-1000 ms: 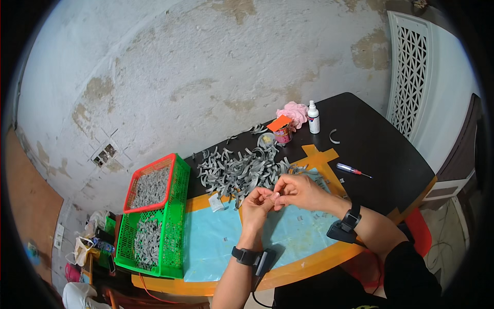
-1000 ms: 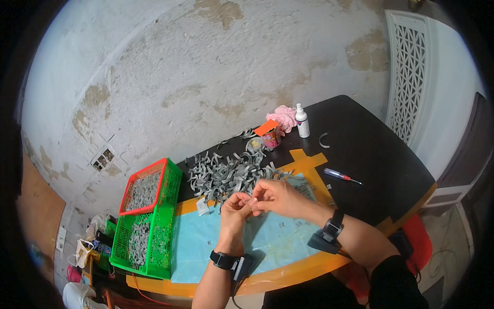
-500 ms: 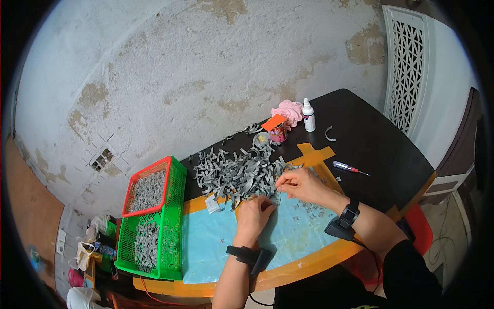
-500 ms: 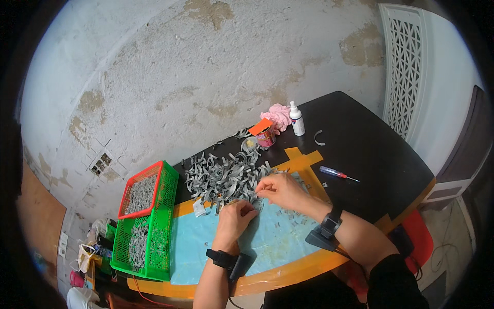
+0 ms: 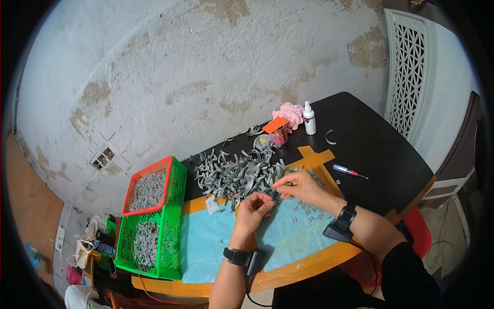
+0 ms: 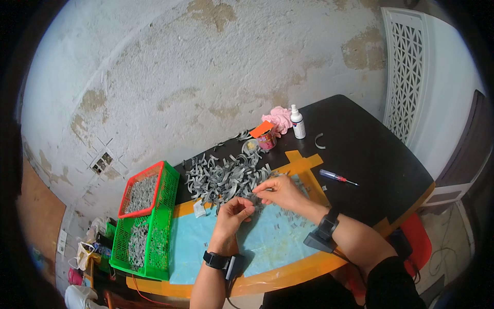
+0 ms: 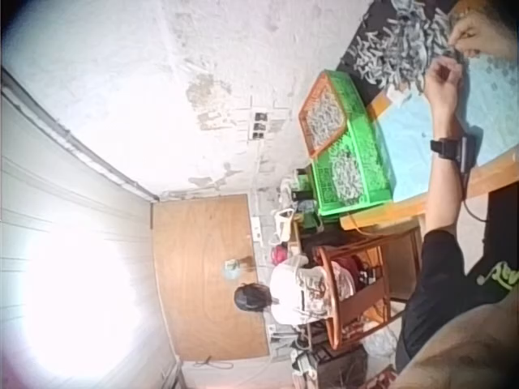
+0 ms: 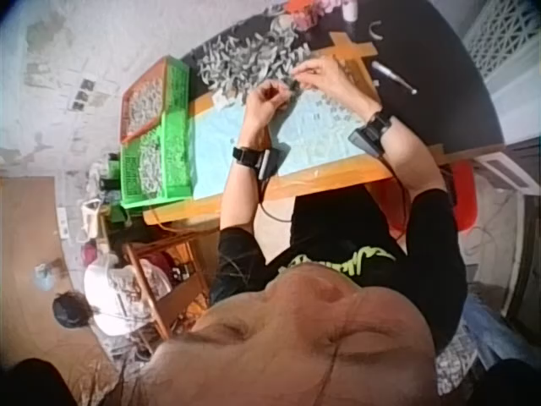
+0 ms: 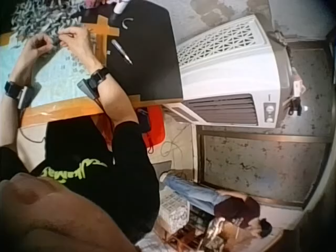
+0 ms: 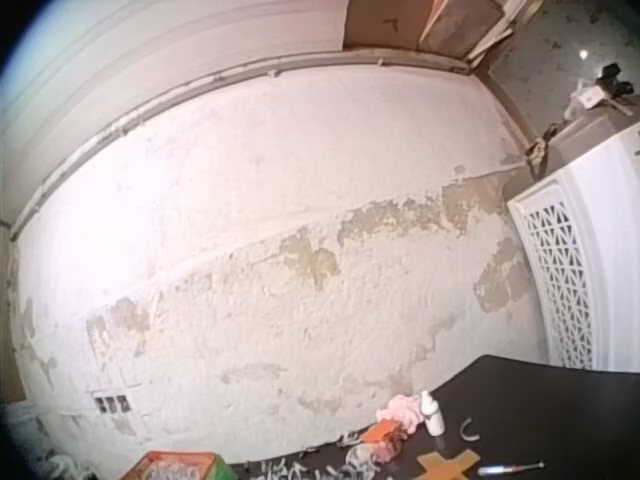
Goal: The recorder is manually assembling or preparing small grey fabric shoe components at a workbench.
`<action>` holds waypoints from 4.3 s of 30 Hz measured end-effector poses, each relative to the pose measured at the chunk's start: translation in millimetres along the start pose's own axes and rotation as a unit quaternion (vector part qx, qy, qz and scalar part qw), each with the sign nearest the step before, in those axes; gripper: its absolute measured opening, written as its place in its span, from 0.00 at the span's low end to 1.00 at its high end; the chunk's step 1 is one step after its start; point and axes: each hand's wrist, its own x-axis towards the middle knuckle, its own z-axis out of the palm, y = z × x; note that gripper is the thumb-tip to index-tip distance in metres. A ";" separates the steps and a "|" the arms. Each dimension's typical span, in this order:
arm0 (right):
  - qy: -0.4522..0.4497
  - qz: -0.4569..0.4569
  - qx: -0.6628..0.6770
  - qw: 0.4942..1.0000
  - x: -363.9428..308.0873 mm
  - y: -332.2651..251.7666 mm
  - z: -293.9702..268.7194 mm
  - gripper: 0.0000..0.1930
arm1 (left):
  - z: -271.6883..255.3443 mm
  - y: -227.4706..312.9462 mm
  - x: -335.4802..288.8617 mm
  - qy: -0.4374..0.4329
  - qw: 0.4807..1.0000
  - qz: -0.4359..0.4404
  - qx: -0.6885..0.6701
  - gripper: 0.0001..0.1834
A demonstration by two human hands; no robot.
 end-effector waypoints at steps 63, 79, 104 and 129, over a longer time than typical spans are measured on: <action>-0.131 0.063 0.176 0.974 -7.3 -24.9 -12.8 0.10 | 23.7 11.5 -9.4 0.022 0.924 -0.006 -0.381 0.11; -0.162 0.110 0.245 0.950 -5.9 -22.6 -15.0 0.09 | 25.8 14.5 -11.1 -0.025 0.933 0.006 -0.358 0.09; -0.107 0.045 0.070 0.991 -7.2 -32.9 -16.1 0.07 | 19.7 16.8 -9.9 0.011 0.981 0.000 -0.196 0.10; -0.221 -0.029 0.086 0.971 -9.9 -36.2 -30.0 0.07 | 18.1 22.1 -11.0 -0.026 0.951 -0.021 -0.307 0.09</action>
